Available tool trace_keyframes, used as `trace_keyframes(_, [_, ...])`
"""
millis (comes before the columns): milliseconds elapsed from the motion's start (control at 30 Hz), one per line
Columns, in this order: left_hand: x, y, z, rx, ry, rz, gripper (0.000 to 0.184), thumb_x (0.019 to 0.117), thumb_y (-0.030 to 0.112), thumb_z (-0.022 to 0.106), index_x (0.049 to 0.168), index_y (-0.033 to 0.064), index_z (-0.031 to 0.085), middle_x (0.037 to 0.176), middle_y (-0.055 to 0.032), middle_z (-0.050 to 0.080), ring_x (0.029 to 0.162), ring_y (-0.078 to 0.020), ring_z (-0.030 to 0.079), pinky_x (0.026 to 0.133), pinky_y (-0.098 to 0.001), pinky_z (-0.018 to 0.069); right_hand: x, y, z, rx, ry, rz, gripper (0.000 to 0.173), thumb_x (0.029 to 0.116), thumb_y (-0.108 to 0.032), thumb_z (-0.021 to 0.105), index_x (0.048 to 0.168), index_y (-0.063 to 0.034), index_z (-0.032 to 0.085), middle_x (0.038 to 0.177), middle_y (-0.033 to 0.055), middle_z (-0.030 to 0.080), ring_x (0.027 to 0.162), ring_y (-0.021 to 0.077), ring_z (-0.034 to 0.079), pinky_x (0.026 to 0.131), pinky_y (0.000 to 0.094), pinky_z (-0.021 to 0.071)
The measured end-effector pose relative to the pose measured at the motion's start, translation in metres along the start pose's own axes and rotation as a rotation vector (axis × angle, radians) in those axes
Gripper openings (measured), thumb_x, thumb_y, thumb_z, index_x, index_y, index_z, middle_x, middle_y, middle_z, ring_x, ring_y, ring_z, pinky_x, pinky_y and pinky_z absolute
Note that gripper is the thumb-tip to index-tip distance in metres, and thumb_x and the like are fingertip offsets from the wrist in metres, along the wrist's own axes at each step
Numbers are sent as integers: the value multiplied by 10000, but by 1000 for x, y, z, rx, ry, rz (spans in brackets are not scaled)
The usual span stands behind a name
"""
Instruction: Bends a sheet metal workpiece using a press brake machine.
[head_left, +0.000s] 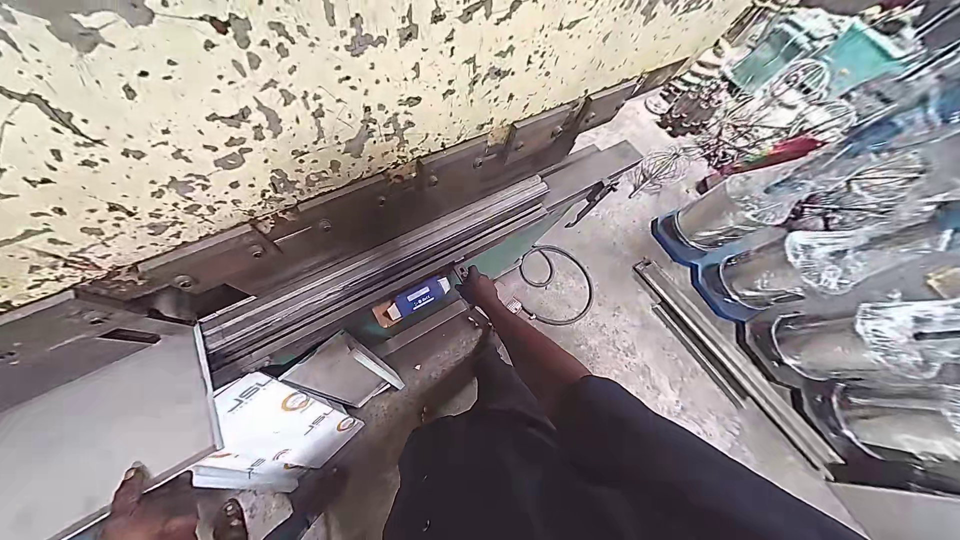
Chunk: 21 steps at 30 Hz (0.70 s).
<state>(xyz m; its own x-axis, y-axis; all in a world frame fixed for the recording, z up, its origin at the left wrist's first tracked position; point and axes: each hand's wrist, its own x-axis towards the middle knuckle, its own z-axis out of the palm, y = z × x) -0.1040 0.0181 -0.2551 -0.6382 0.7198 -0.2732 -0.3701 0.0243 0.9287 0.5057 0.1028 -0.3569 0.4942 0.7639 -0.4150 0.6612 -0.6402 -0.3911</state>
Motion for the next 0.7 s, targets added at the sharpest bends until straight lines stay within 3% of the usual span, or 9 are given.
trace_keyframes(33, [1, 9, 5, 0, -5, 57, 235, 1107, 220, 412, 1262, 77, 515, 1044, -73, 679, 861, -157, 688, 717, -362, 598, -2, -1, -1, 4, 10, 8, 590, 881, -462, 714, 1331, -123, 538, 1070, 187, 712, 981, 400, 711, 743, 639, 568])
trace_keyframes(133, [5, 60, 33, 49, 2, 111, 289, 1106, 260, 419, 1318, 81, 499, 1099, -65, 646, 905, -135, 655, 757, -338, 574, -5, -1, -4, 11, -5, -10, 550, 903, -423, 689, 1333, -118, 535, 1094, 183, 706, 995, 391, 708, 756, 631, 568])
trace_keyframes(200, [5, 95, 66, 53, 83, 126, 309, 1109, 225, 423, 1311, 3, 498, 1053, -152, 625, 855, -207, 638, 748, -402, 575, -6, -2, -5, 13, -10, -12, 542, 898, -413, 695, 1327, -124, 535, 1097, 179, 706, 993, 391, 709, 749, 630, 569])
trace_keyframes(233, [19, 104, 68, 58, 36, 148, 304, 1107, 187, 407, 1306, -33, 471, 1037, -194, 616, 837, -243, 642, 732, -434, 587, -7, -3, -5, 13, -4, -4, 538, 891, -405, 697, 1326, -131, 540, 1099, 176, 707, 992, 390, 709, 743, 634, 567])
trace_keyframes(333, [73, 98, 38, -12, -138, 153, 284, 1080, 157, 436, 1303, -14, 481, 1131, -194, 647, 982, -267, 678, 823, -466, 598, -7, -2, -5, 18, 18, 10, 531, 853, -367, 710, 1312, -149, 556, 1078, 162, 717, 972, 387, 713, 724, 647, 562])
trace_keyframes(433, [62, 99, 43, -27, -131, 141, 315, 1108, 212, 400, 1328, -1, 472, 1153, -187, 646, 998, -264, 679, 851, -467, 597, -7, -2, -4, 33, 13, 3, 522, 844, -345, 707, 1303, -148, 556, 1058, 163, 716, 955, 388, 712, 705, 641, 562])
trace_keyframes(533, [54, 102, 45, 27, -113, 144, 299, 1100, 230, 443, 1297, 13, 500, 1090, -166, 663, 912, -239, 688, 791, -437, 608, -9, -4, -7, 26, 6, -5, 507, 848, -345, 702, 1291, -140, 565, 1058, 164, 716, 965, 383, 712, 715, 639, 562])
trace_keyframes(633, [56, 102, 46, 1, -138, 132, 364, 1106, 262, 442, 1360, 5, 484, 1189, -188, 659, 1029, -275, 690, 877, -485, 601, -11, -5, -10, 27, -4, 5, 504, 848, -340, 702, 1292, -143, 568, 1062, 168, 715, 965, 389, 712, 716, 641, 563])
trace_keyframes(700, [58, 100, 46, -5, -130, 120, 386, 1111, 299, 429, 1366, 14, 481, 1179, -182, 662, 1021, -271, 690, 871, -479, 600, -11, -4, -9, 31, -6, 6, 495, 849, -339, 696, 1287, -143, 571, 1059, 170, 713, 961, 387, 712, 714, 642, 563])
